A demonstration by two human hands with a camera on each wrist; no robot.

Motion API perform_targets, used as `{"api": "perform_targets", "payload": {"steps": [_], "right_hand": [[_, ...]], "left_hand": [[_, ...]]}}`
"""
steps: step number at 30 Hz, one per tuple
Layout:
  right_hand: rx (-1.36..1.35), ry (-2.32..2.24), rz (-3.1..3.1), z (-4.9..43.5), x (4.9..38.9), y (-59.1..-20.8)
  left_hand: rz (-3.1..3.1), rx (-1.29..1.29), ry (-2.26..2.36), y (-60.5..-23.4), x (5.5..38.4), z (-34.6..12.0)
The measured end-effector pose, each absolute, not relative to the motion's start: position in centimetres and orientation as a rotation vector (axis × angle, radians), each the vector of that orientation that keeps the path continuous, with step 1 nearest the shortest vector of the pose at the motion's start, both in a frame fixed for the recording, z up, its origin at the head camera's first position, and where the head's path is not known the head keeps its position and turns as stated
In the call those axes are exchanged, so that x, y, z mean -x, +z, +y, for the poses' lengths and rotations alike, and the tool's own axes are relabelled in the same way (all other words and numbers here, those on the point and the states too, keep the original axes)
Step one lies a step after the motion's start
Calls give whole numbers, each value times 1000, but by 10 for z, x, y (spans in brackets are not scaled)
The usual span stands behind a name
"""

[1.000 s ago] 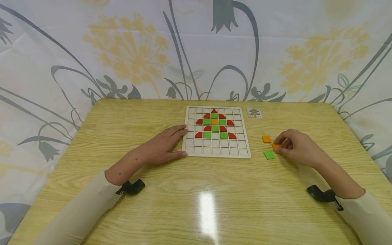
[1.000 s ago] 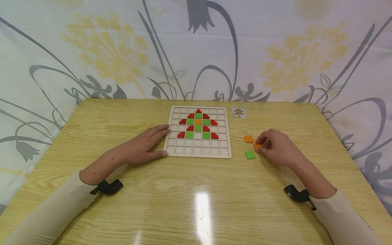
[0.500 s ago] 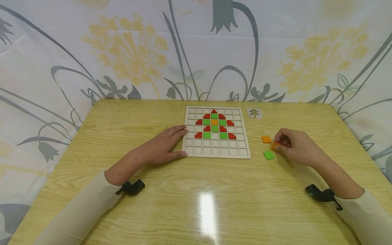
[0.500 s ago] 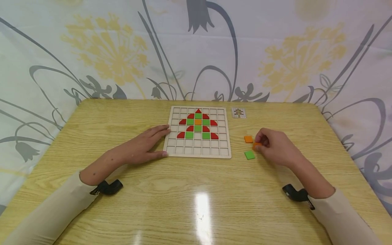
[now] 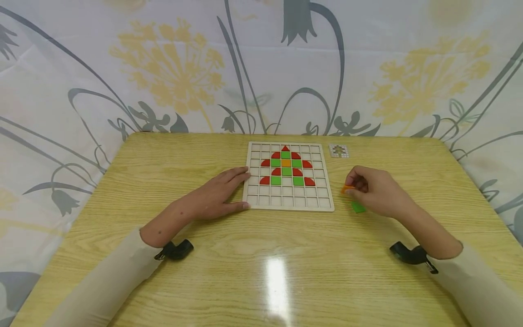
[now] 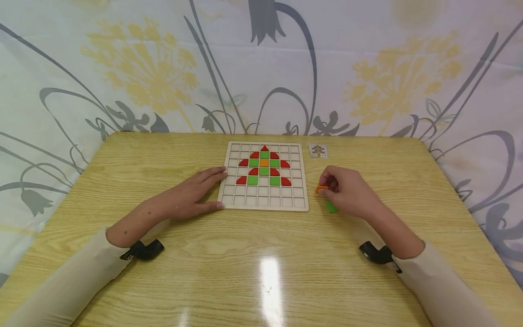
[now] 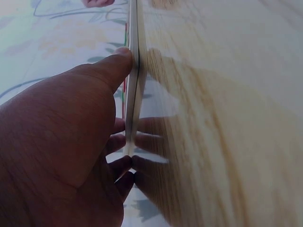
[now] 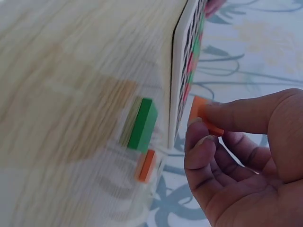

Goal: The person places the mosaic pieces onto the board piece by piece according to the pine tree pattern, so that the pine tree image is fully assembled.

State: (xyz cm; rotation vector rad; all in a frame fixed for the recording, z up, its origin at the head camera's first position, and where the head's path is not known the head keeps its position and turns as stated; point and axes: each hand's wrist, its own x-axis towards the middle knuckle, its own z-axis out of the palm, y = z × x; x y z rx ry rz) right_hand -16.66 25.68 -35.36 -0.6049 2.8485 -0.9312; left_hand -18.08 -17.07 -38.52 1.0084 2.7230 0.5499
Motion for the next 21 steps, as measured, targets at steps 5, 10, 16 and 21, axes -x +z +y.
{"api": "perform_targets", "payload": {"steps": [5,10,16,21], "right_hand": [[649,-962,2835,243,169,-351],[679,-991,2815,231,175,-353],[690,-990,2813,218,182,-356],[730,-981,2815,209,186,-356]], "left_hand": [[2725,-1010,553,-385,181,-171],[2722,-1014,551,-386,181,-171],[2719,-1014,542,-387,182,-171],[2724,-1009,535,-387,182,-172]]}}
